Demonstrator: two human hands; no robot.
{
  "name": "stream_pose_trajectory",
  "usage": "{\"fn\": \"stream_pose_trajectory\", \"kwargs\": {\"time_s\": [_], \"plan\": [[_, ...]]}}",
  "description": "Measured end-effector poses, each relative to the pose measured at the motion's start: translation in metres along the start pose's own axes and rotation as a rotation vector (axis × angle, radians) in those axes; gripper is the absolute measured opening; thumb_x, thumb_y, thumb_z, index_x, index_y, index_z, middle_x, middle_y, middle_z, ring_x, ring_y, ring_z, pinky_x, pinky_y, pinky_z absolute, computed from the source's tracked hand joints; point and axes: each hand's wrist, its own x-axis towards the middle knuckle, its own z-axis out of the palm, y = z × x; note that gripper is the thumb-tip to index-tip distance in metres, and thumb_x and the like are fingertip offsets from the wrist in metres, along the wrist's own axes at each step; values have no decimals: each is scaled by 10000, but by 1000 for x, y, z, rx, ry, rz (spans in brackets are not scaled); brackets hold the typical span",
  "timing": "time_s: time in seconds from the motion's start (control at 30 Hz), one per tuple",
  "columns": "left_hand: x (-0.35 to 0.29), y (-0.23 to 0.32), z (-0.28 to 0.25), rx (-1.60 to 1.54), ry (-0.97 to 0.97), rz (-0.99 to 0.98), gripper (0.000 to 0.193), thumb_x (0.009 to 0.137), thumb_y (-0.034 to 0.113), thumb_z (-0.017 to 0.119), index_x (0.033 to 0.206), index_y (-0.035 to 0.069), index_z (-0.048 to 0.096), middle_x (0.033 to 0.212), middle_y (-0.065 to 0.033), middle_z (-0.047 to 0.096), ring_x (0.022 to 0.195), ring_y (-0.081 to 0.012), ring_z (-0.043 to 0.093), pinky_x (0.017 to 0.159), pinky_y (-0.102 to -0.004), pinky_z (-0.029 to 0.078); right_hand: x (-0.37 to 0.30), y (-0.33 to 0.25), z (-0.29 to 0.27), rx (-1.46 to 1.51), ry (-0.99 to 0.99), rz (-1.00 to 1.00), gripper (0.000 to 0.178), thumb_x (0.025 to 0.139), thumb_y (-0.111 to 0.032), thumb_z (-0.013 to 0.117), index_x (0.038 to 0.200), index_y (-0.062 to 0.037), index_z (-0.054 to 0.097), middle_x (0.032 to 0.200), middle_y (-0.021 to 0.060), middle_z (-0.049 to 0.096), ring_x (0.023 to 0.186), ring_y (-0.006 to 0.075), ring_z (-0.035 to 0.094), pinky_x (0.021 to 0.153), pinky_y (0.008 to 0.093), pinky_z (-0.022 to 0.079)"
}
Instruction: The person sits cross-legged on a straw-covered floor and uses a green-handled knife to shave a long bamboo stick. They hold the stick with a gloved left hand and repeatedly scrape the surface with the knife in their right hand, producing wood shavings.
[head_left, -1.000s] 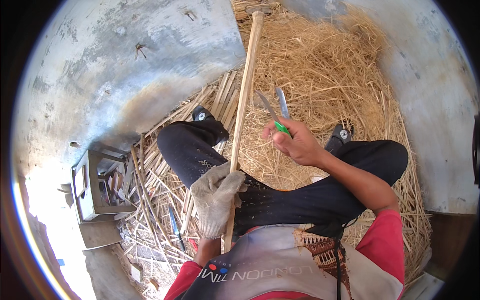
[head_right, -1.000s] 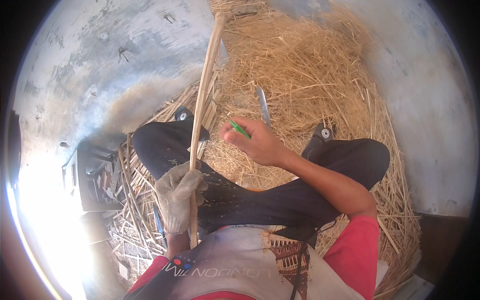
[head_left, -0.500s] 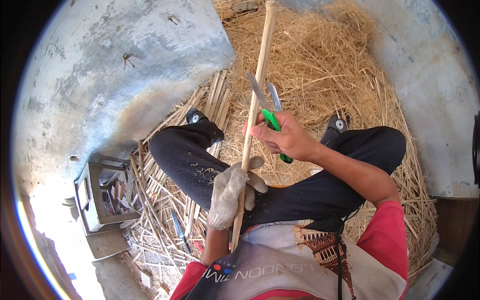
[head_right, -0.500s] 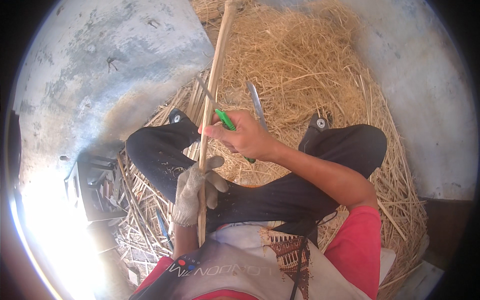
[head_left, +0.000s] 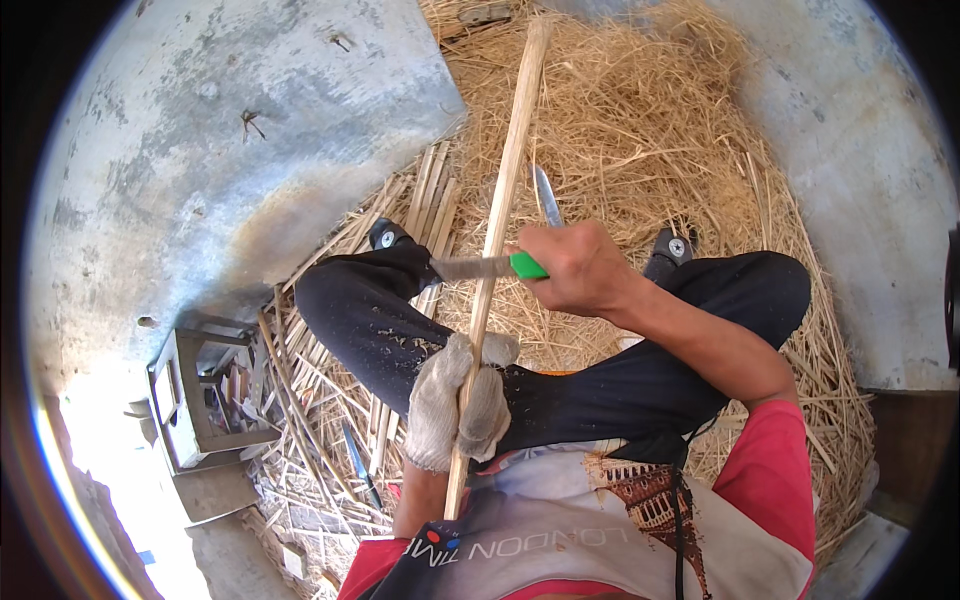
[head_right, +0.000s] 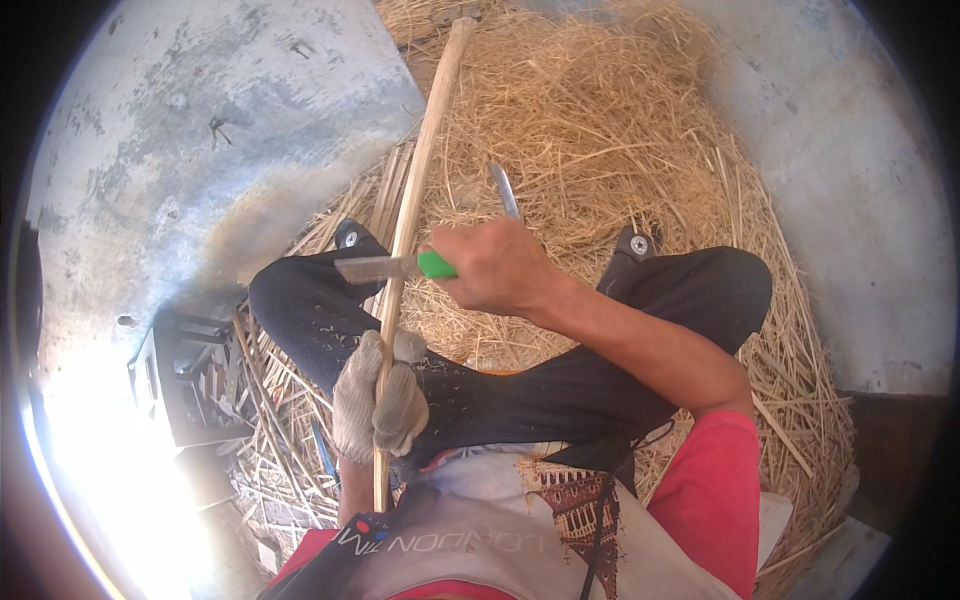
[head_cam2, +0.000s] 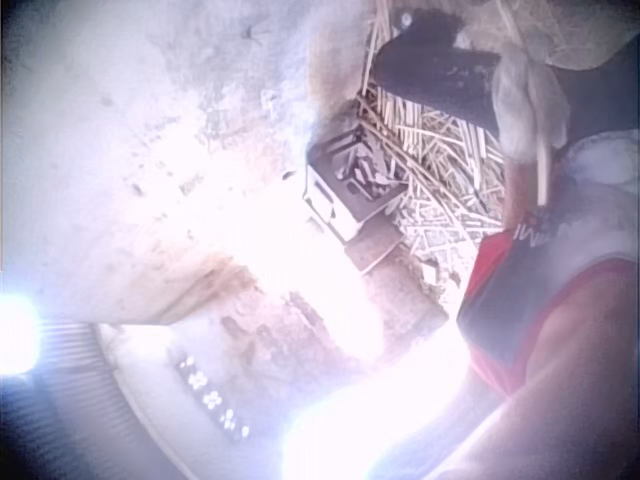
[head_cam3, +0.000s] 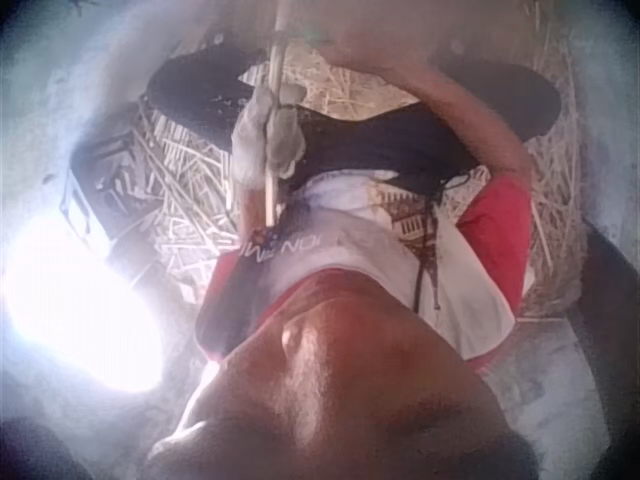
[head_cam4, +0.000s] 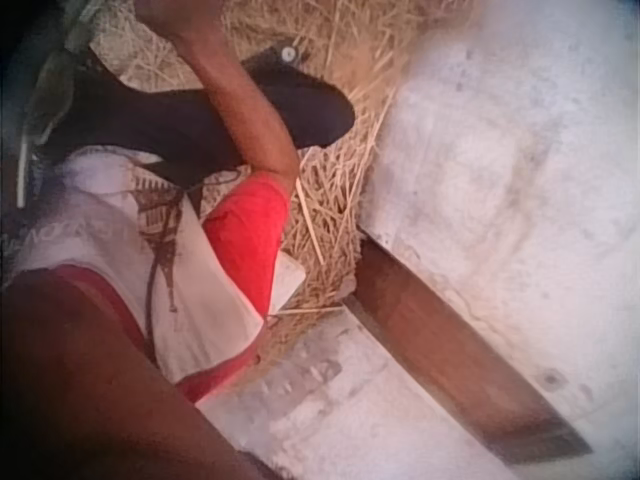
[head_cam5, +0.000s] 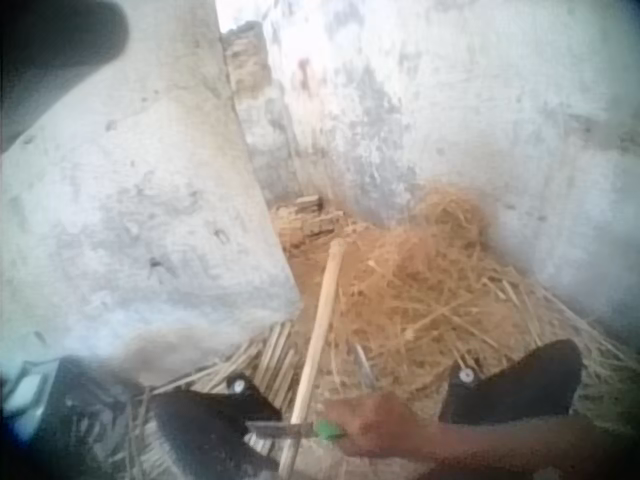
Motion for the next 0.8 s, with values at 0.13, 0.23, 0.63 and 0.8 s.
{"fn": "stream_pose_trajectory", "kwargs": {"time_s": [0.13, 0.23, 0.63, 0.8], "plan": [[0, -3, -3, -183, -105, -12, 483, 1073, 413, 416, 1104, -48, 556, 415, 3, 383, 251, -121, 328, 259, -269, 306, -1, -1, 4, -3, -24, -30, 195, 839, -129, 675, 720, -74, 532, 583, 115, 552, 475, 321, 566, 444, 423, 441], [0, -4, -3, -233, -89, -54, 432, 1079, 414, 401, 1075, 9, 552, 411, 19, 371, 246, -113, 320, 253, -267, 299, -6, 5, 14, -16, -31, 10, 157, 836, -139, 656, 732, -80, 555, 575, 115, 555, 474, 317, 574, 446, 424, 451], [11, -22, -9, -360, -59, -153, 421, 1102, 421, 319, 1014, 59, 515, 392, 50, 330, 239, -98, 286, 261, -252, 294, 15, 84, 30, -501, -43, 421, 329, 905, -304, 626, 730, -25, 635, 635, 175, 624, 527, 308, 636, 463, 440, 514], [16, -34, -18, -468, -144, -198, 429, 1100, 424, 316, 1027, 50, 514, 388, 43, 333, 241, -107, 289, 262, -264, 297, 15, 125, 24, 258, -510, 684, 460, 967, -407, 598, 752, -1, 629, 576, 68, 524, 479, 243, 547, 440, 419, 463]]}}
